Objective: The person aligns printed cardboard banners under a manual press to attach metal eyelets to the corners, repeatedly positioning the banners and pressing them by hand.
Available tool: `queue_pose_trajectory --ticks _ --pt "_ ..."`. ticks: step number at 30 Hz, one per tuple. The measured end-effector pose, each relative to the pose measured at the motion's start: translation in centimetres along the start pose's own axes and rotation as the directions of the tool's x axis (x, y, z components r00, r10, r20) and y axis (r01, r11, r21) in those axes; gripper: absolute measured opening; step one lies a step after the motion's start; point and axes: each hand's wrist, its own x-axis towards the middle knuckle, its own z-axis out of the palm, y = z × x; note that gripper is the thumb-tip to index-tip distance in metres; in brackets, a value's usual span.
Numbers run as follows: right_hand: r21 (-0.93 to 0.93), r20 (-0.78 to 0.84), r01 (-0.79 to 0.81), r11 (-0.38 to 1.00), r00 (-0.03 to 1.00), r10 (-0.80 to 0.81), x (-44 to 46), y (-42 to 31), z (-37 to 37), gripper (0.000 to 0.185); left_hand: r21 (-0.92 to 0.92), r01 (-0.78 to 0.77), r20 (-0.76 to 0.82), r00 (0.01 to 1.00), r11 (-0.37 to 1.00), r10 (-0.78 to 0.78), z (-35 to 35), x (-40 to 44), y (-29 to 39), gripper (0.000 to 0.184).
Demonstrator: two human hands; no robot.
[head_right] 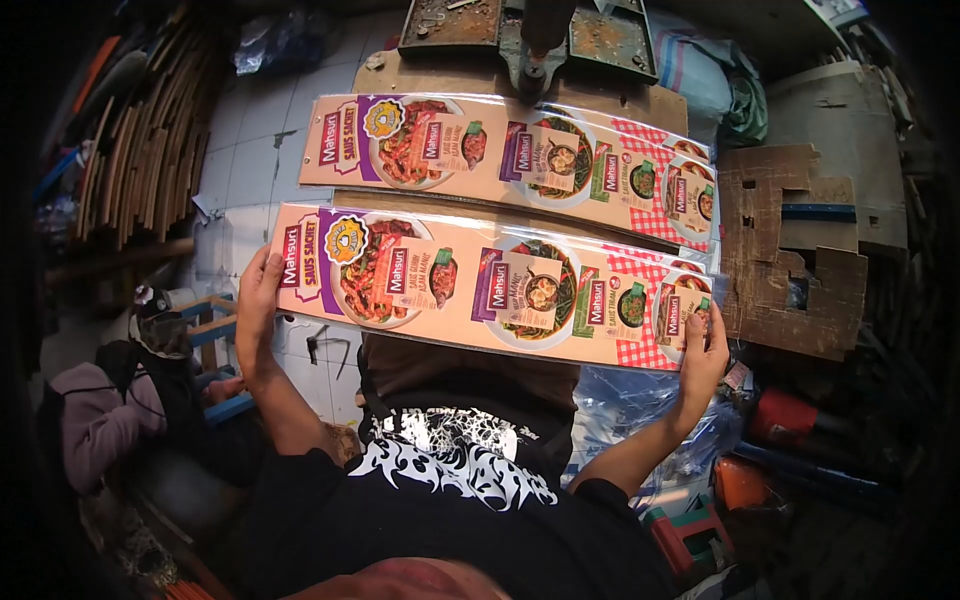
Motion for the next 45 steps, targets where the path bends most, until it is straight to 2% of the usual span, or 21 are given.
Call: queue_pose_trajectory --ticks 8,14,17,20,22,24,25,26,28,29,30,32,33,34,35,36,38,39,40,42,45 --pt "0.015 -0.034 0.146 0.989 0.989 -0.146 1.1 1.1 1.1 0.045 -0.056 -0.094 0.007 0.995 0.994 0.095 0.1 0.8 -1.6 0.048" --pt "0.130 -0.057 0.182 0.975 0.983 -0.176 0.5 1.9 2.3 0.045 -0.110 -0.166 0.007 0.986 0.980 0.167 0.3 1.3 -2.9 0.053" --pt "0.055 -0.076 0.176 0.983 0.982 -0.172 0.0 1.6 2.9 0.045 -0.107 -0.142 0.016 0.989 0.984 0.145 0.3 1.1 -2.2 0.054" --pt "0.117 -0.049 0.135 0.984 0.990 -0.130 0.2 1.9 2.9 0.043 -0.093 -0.164 0.008 0.986 0.982 0.166 0.5 1.3 -1.8 0.056" --pt "0.073 -0.063 0.163 0.984 0.985 -0.159 0.0 1.7 2.8 0.043 -0.086 -0.162 0.009 0.987 0.983 0.163 0.6 1.0 -1.9 0.057" --pt "-0.132 -0.052 0.173 0.976 0.982 -0.182 -0.1 0.9 2.6 0.044 -0.072 -0.175 -0.006 0.985 0.982 0.175 0.7 1.1 -1.9 0.056" --pt "-0.200 -0.036 0.093 0.975 0.994 -0.103 -0.6 -0.9 2.4 0.046 -0.075 -0.179 -0.002 0.984 0.981 0.179 0.7 1.2 -1.9 0.056" --pt "-0.201 -0.041 0.095 0.975 0.994 -0.105 -0.2 -1.1 2.1 0.046 0.004 -0.160 -0.018 0.987 0.987 0.160 0.5 1.1 -1.8 0.055" --pt "-0.629 -0.089 0.274 0.727 0.905 -0.417 1.1 -1.3 1.6 0.046 0.082 -0.141 -0.029 0.989 0.987 0.144 0.4 1.0 -1.6 0.054" --pt "-0.631 -0.106 0.321 0.707 0.867 -0.488 1.2 -4.3 2.0 0.043 0.184 -0.100 -0.080 0.990 0.978 0.116 0.4 0.9 -1.3 0.054" --pt "-0.524 -0.103 0.351 0.776 0.878 -0.467 1.5 -7.2 2.4 0.039 0.281 -0.054 -0.134 0.986 0.958 0.095 0.4 0.9 -0.8 0.053" --pt "-0.339 -0.044 0.431 0.836 0.880 -0.472 3.0 -11.5 3.5 0.032 0.329 -0.009 -0.167 0.984 0.944 0.068 1.2 0.5 0.8 0.052" --pt "-0.264 0.006 0.482 0.835 0.867 -0.499 4.4 -13.0 4.1 0.028 0.609 -0.121 -0.240 0.914 0.784 0.327 1.6 0.5 1.2 0.050" --pt "-0.191 0.077 0.566 0.802 0.823 -0.563 6.3 -14.1 5.0 0.023 0.832 -0.156 -0.221 0.786 0.532 0.577 2.1 0.6 1.8 0.048" --pt "-0.245 0.114 0.593 0.767 0.803 -0.584 8.2 -15.1 6.0 0.019 0.795 -0.188 -0.240 0.776 0.577 0.583 3.4 0.2 3.9 0.046" --pt "-0.216 0.141 0.629 0.747 0.777 -0.613 10.5 -15.7 7.3 0.016 0.793 -0.195 -0.236 0.775 0.577 0.586 4.4 0.0 5.8 0.046" --pt "-0.177 0.232 0.653 0.736 0.755 -0.614 16.1 -15.4 9.9 0.016 0.686 -0.503 0.018 0.735 0.526 0.678 6.3 -0.1 8.7 0.045" --pt "-0.214 0.252 0.677 0.704 0.735 -0.630 18.1 -15.9 11.1 0.017 0.607 -0.600 0.140 0.726 0.521 0.673 7.3 0.0 9.7 0.045" --pt "-0.313 0.275 0.698 0.644 0.715 -0.642 19.8 -16.4 12.2 0.017 0.572 -0.670 0.284 0.703 0.473 0.652 8.1 0.3 10.6 0.045" --pt "-0.378 0.320 0.716 0.587 0.696 -0.642 23.3 -16.5 14.2 0.016 0.522 -0.737 0.530 0.674 0.428 0.515 9.7 1.2 11.8 0.046" --pt "-0.433 0.341 0.709 0.556 0.700 -0.628 25.6 -17.0 16.1 0.017 0.439 -0.866 0.787 0.499 0.237 0.364 11.1 4.1 11.7 0.044"
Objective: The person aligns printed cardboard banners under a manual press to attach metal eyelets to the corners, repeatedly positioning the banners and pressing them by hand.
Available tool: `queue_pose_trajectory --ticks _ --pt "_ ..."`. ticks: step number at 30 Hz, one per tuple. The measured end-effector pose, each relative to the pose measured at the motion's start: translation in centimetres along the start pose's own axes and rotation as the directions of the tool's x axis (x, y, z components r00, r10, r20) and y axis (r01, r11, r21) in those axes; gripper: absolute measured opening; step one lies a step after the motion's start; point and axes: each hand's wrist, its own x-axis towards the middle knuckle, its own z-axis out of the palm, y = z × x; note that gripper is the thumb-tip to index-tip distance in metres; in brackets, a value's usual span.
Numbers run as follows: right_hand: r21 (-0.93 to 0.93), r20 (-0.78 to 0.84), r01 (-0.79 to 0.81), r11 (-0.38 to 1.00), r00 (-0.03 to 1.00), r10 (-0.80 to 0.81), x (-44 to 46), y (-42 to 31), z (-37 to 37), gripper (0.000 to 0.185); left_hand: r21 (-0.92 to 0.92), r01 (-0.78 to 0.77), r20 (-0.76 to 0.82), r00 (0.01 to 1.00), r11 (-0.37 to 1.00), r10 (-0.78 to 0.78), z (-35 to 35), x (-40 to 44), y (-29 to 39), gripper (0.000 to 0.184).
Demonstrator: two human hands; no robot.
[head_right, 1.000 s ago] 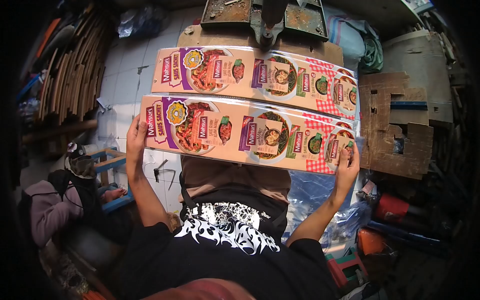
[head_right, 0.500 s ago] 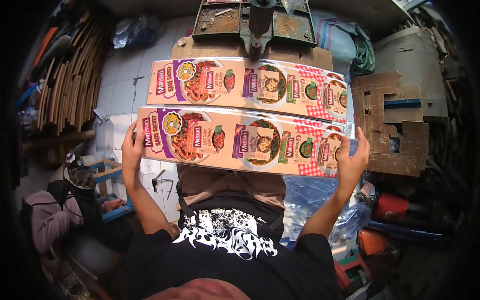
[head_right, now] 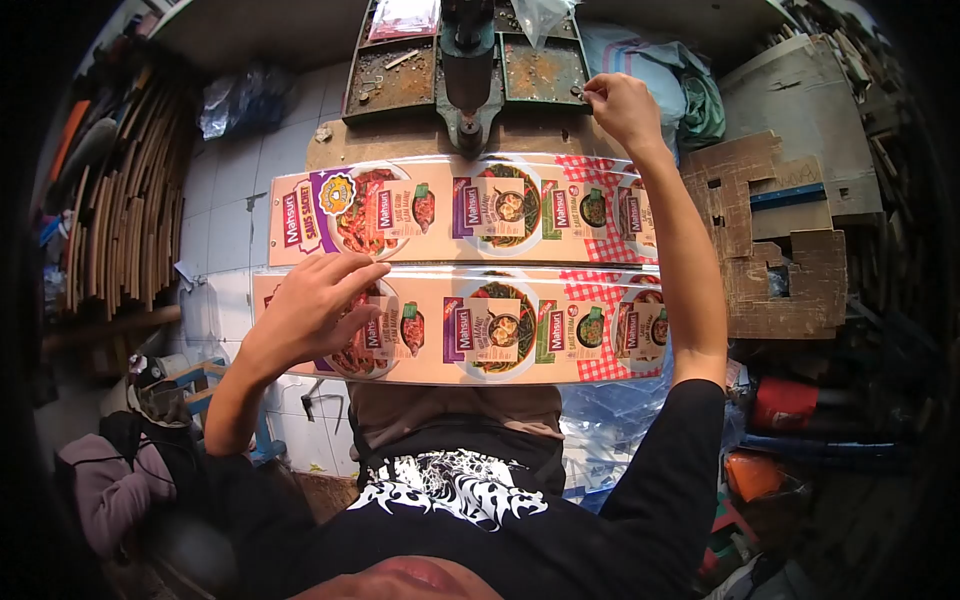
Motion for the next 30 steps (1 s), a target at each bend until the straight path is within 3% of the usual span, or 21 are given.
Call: queue_pose_trajectory --ticks 1,3,6,8,12,14,15,17,19,22,30 --pt "-0.081 0.035 -0.006 0.997 0.999 0.009 0.5 -0.2 0.2 0.017 0.001 -0.005 0.002 1.000 1.000 0.005 0.0 0.5 -0.3 0.044" --pt "-0.163 0.067 -0.014 0.987 0.997 0.025 1.3 -0.6 0.4 0.018 0.074 -0.136 0.179 0.976 0.988 0.121 -0.1 1.4 -0.8 0.044" --pt "-0.256 0.120 -0.070 0.964 0.987 0.104 1.7 -1.1 0.4 0.016 0.039 -0.141 0.120 0.984 0.989 0.135 -0.8 2.1 0.0 0.045" --pt "-0.376 0.110 0.093 0.922 0.992 -0.055 1.7 -1.4 0.3 0.017 0.013 -0.130 0.050 0.990 0.991 0.130 -1.0 1.8 0.7 0.048" --pt "-0.415 0.085 0.145 0.898 0.989 -0.121 0.9 -2.9 0.0 0.016 -0.138 -0.076 -0.028 0.997 0.988 0.073 -0.2 0.0 1.3 0.054" --pt "0.014 0.060 0.220 0.976 0.974 -0.220 0.0 -6.0 -0.5 0.015 -0.149 -0.052 -0.055 0.998 0.988 0.044 0.4 -0.7 1.4 0.054" --pt "0.013 0.066 0.220 0.975 0.973 -0.221 -0.7 -7.2 0.1 0.015 -0.158 -0.036 -0.077 0.997 0.987 0.024 0.9 -1.0 1.4 0.054" --pt "0.475 0.044 0.280 0.834 0.939 -0.341 -1.7 -9.5 1.3 0.013 -0.155 -0.025 -0.113 0.994 0.988 0.008 2.0 -1.3 1.4 0.054" --pt "0.343 0.062 0.364 0.866 0.911 -0.408 -2.2 -10.2 2.2 0.013 -0.184 -0.018 -0.156 0.988 0.983 -0.011 2.7 -1.5 1.3 0.052" --pt "0.342 0.004 0.403 0.849 0.903 -0.430 -2.6 -11.8 2.2 0.012 -0.286 -0.033 -0.186 0.982 0.958 -0.021 3.0 -1.9 1.5 0.050" --pt "0.318 0.011 0.380 0.869 0.915 -0.404 -2.9 -12.2 2.4 0.012 -0.321 -0.034 -0.285 0.957 0.946 -0.063 3.2 -4.6 1.0 0.046"
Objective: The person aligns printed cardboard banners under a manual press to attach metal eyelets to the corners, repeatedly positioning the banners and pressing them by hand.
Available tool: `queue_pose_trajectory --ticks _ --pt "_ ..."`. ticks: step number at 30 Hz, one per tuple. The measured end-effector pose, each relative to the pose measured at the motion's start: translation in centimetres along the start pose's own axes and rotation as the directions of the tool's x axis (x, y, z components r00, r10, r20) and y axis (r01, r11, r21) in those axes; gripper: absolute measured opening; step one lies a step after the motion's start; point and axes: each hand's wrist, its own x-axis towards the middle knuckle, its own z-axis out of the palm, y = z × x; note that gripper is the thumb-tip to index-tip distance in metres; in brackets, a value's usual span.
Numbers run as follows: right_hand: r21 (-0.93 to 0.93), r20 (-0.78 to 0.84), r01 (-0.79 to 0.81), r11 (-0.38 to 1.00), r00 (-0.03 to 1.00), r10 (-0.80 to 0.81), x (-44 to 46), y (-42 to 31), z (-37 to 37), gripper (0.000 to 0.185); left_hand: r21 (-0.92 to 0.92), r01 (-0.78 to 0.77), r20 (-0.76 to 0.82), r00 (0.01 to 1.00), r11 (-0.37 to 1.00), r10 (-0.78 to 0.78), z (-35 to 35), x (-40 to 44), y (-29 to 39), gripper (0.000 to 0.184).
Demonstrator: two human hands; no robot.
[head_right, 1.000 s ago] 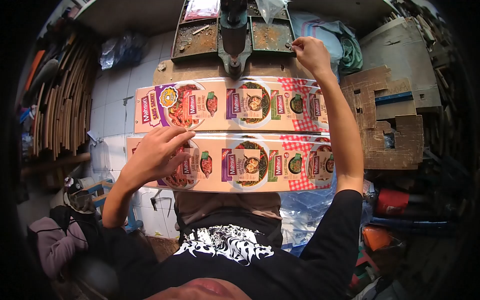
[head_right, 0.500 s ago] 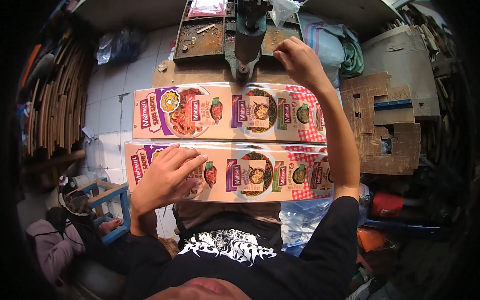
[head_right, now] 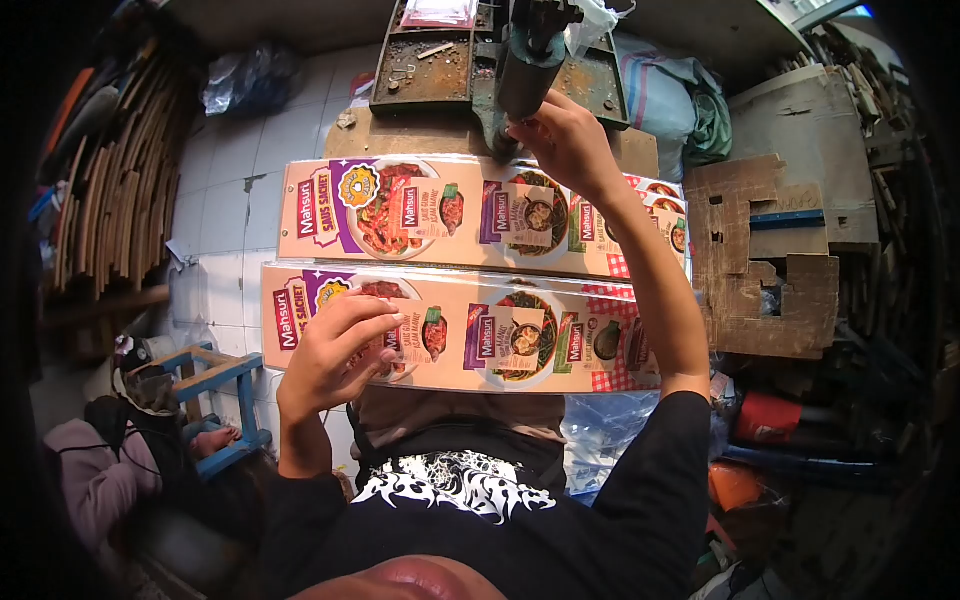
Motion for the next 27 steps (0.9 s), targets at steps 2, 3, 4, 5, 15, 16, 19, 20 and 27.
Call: queue_pose_trajectory --ticks 2,3,4,5,15,16,19,20,27 --pt "0.068 -0.026 -0.021 0.997 0.999 0.023 -0.1 0.0 0.6 0.012 -0.033 0.023 -0.057 0.998 0.999 -0.025 -0.1 -0.6 -0.1 0.040" --pt "0.132 -0.052 -0.039 0.990 0.998 0.046 -0.2 0.1 0.8 0.012 -0.032 0.022 -0.056 0.998 0.999 -0.024 -0.2 -0.9 0.0 0.040" --pt "0.137 -0.074 0.004 0.991 0.997 0.007 -0.4 0.1 0.9 0.017 0.015 0.056 -0.109 0.993 0.998 -0.054 -0.4 -1.3 0.1 0.037" --pt "0.130 -0.081 0.008 0.992 0.997 0.002 -0.7 -0.2 0.3 0.017 0.063 0.085 -0.168 0.983 0.994 -0.074 -0.7 -1.5 0.2 0.034" --pt "-0.343 -0.214 -0.650 0.679 0.757 0.617 -19.9 -5.7 -9.6 0.039 0.086 0.711 -0.668 0.561 0.698 -0.489 -1.1 -6.9 -3.5 0.031" --pt "-0.422 -0.310 -0.716 0.557 0.691 0.653 -22.5 -5.7 -9.6 0.041 0.036 0.738 -0.679 0.513 0.674 -0.525 -1.2 -6.6 -3.1 0.033" --pt "-0.409 -0.384 -0.855 0.320 0.480 0.789 -28.7 -6.1 -8.3 0.042 -0.027 0.811 -0.691 0.407 0.584 -0.597 -1.1 -6.7 -3.4 0.035" --pt "-0.224 -0.389 -0.907 0.357 0.419 0.820 -29.8 -6.2 -7.7 0.040 -0.037 0.793 -0.709 0.408 0.608 -0.576 -1.0 -6.7 -3.3 0.035" --pt "0.147 -0.513 -0.879 0.454 0.324 0.795 -30.4 -7.1 -5.0 0.032 -0.038 0.796 -0.706 0.406 0.604 -0.580 -1.1 -6.9 -3.8 0.030"
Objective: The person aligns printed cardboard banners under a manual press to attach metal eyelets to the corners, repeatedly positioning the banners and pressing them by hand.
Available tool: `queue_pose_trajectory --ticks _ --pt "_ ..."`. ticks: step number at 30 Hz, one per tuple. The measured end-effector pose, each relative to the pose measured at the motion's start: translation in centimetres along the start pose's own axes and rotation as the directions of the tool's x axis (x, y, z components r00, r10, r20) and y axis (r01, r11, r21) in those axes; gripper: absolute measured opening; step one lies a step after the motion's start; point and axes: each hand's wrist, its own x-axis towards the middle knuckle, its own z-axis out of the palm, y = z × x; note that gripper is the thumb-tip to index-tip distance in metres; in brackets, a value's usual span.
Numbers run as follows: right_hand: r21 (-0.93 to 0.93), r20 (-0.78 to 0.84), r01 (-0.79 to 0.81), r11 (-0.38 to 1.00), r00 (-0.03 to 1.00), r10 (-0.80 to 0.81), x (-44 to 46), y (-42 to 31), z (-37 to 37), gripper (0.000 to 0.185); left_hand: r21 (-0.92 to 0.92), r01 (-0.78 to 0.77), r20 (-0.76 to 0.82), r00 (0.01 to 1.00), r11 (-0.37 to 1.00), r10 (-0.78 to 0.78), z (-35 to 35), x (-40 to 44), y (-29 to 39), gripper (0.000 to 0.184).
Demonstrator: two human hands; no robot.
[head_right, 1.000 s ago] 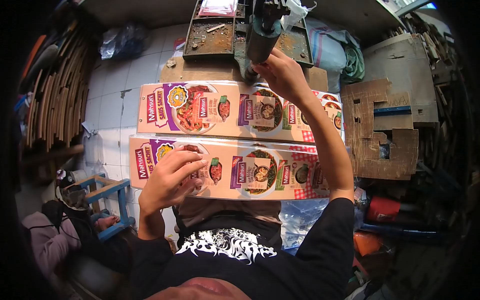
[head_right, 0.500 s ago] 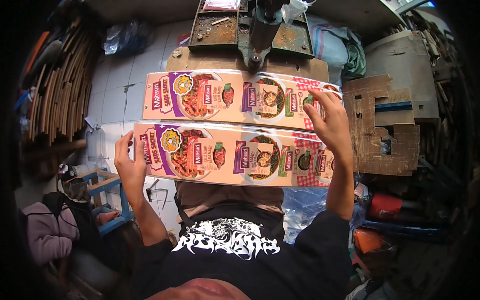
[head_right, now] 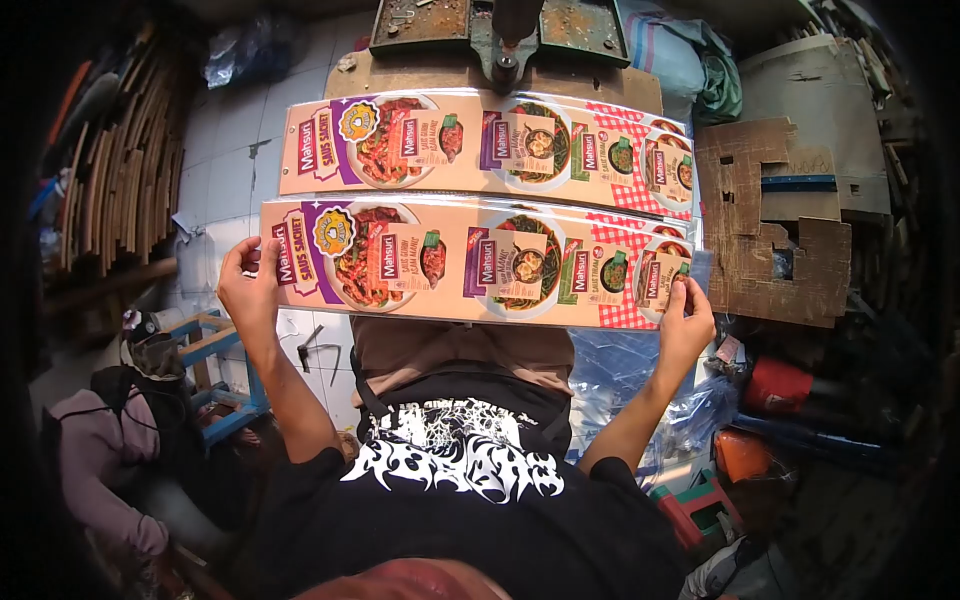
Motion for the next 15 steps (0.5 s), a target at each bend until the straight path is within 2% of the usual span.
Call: queue_pose_trajectory --ticks 3,5,6,8,10,12,15 --pt "-0.015 -0.002 0.008 1.000 1.000 -0.008 0.1 1.7 -0.3 0.032 -0.080 0.041 0.023 0.999 0.996 -0.039 -0.1 -0.1 -0.8 0.024" --pt "0.090 0.019 -0.032 0.995 0.999 0.031 0.4 2.5 -0.4 0.030 -0.153 0.014 0.029 1.000 0.988 -0.010 0.0 0.2 -1.3 0.018" --pt "0.218 0.038 -0.034 0.975 0.999 0.026 0.5 2.8 -0.3 0.027 -0.192 0.021 0.049 0.999 0.981 -0.012 0.0 0.2 -1.4 0.017" --pt "0.227 0.090 -0.088 0.970 0.994 0.069 0.6 3.0 -0.3 0.024 -0.205 0.059 0.047 0.998 0.977 -0.050 0.1 0.2 -1.1 0.017" --pt "0.146 0.038 -0.025 0.989 0.999 0.020 0.8 2.5 -0.1 0.024 -0.238 0.102 0.046 0.994 0.966 -0.094 0.1 0.3 -1.2 0.019" --pt "0.296 0.051 -0.046 0.954 0.998 0.032 1.0 2.8 0.2 0.028 -0.279 0.125 0.075 0.991 0.952 -0.108 -0.2 0.4 -1.1 0.021" --pt "0.294 0.037 0.001 0.956 0.999 -0.013 1.4 2.4 0.2 0.027 -0.288 0.126 0.090 0.991 0.949 -0.104 -0.6 0.4 -1.2 0.024"
